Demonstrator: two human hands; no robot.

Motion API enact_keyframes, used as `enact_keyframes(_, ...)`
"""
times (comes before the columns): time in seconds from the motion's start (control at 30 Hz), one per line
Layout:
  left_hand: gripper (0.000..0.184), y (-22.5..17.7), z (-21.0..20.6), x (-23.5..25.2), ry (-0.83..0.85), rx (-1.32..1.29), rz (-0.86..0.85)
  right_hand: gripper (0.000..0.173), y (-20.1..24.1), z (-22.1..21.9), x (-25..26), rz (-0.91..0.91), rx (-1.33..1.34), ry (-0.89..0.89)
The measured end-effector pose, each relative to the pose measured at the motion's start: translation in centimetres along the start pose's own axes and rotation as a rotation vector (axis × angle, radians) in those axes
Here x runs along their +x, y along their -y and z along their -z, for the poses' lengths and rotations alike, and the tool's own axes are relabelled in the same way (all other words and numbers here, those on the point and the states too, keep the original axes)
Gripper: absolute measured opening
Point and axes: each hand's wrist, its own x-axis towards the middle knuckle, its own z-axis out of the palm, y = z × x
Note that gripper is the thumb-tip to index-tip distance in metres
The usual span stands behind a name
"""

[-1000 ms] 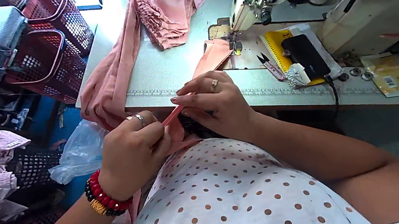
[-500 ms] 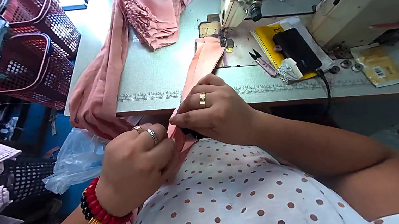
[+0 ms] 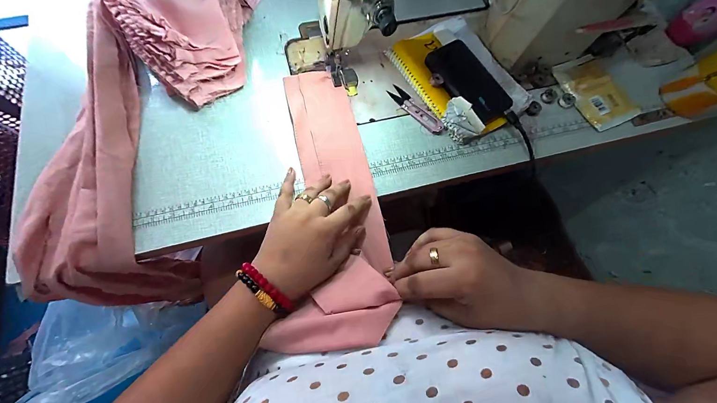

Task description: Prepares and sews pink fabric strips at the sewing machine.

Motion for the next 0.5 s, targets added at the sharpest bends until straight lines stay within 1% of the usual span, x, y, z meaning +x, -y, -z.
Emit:
enact_keyframes(0.13, 0.044, 1.1, -0.9, 0.4, -0.009, 0.115, -0.024, 0.023, -2.0, -0.3, -0.1, 0.008, -0.021, -0.006)
enact_keyframes(0.3, 0.042, 3.0, 0.2, 3.1, 0.042, 0.143, 0.015, 0.025, -5.2, 0.0, 1.6, 0.084, -0.104, -0.005)
enact_keyframes(0.5, 0.043, 6.9, 0.8, 6.1, 0.073, 0.141, 0.010, 0.023, -8.8, 0.3, 4.1, 0.156, -0.164, -0.022)
